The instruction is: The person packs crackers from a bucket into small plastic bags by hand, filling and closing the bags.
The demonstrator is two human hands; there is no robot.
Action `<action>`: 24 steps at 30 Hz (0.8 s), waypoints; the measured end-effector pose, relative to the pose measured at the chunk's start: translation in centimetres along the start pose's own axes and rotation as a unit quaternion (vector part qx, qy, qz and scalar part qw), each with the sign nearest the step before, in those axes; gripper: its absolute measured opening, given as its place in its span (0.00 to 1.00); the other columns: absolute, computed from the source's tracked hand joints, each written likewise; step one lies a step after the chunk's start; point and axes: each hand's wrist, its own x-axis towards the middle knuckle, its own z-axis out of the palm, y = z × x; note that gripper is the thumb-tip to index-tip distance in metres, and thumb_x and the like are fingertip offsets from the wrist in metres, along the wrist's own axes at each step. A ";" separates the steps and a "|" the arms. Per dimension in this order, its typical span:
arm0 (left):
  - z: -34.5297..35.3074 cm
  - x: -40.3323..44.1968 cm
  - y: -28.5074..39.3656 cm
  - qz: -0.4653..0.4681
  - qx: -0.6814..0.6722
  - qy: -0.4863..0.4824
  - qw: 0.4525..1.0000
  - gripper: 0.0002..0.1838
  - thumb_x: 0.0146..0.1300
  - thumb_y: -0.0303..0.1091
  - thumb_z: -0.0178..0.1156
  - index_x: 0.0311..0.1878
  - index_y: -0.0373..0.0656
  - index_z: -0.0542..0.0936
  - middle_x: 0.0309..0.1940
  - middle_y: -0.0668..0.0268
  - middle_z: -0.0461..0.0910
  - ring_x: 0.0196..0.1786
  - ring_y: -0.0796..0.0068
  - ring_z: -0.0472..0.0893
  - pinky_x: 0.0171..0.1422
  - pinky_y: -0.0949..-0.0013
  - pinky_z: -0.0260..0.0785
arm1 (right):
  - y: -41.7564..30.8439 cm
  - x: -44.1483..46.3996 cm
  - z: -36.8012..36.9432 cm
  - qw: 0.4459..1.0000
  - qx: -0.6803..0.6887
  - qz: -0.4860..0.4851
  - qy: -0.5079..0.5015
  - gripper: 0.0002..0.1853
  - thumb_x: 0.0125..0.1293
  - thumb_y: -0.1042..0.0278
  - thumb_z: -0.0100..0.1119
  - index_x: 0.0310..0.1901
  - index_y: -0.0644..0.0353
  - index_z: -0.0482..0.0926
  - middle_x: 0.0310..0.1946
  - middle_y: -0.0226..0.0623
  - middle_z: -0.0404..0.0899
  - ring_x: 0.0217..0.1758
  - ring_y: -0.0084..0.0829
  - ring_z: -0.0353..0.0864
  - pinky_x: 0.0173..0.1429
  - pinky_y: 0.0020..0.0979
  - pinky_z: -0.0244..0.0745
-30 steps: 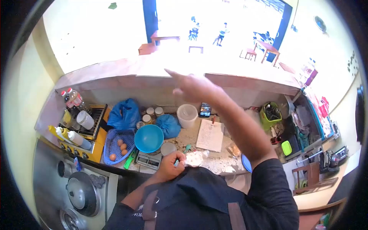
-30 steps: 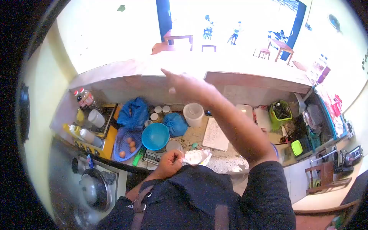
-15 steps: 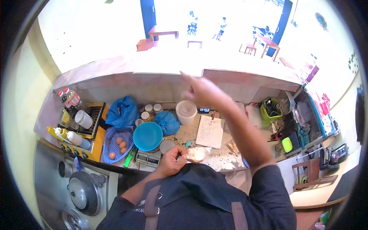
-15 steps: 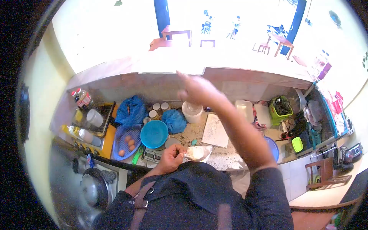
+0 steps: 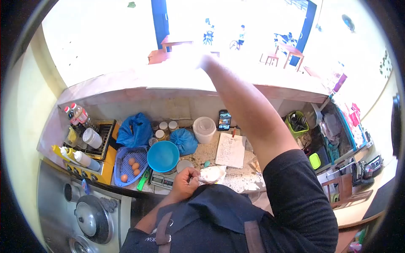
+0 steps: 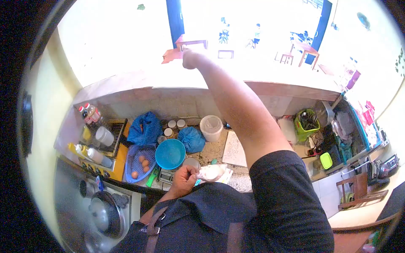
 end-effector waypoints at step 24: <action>1.4 2.0 0.1 -0.069 -0.142 -0.018 0.987 0.01 0.64 0.23 0.51 0.37 0.40 0.69 0.35 0.69 0.72 0.39 0.83 0.70 0.47 0.76 0.66 | -3.7 -38.2 10.6 0.976 0.188 -0.104 0.027 0.12 0.59 0.62 0.62 0.43 0.54 0.79 0.34 0.38 0.78 0.40 0.42 0.78 0.43 0.40 0.75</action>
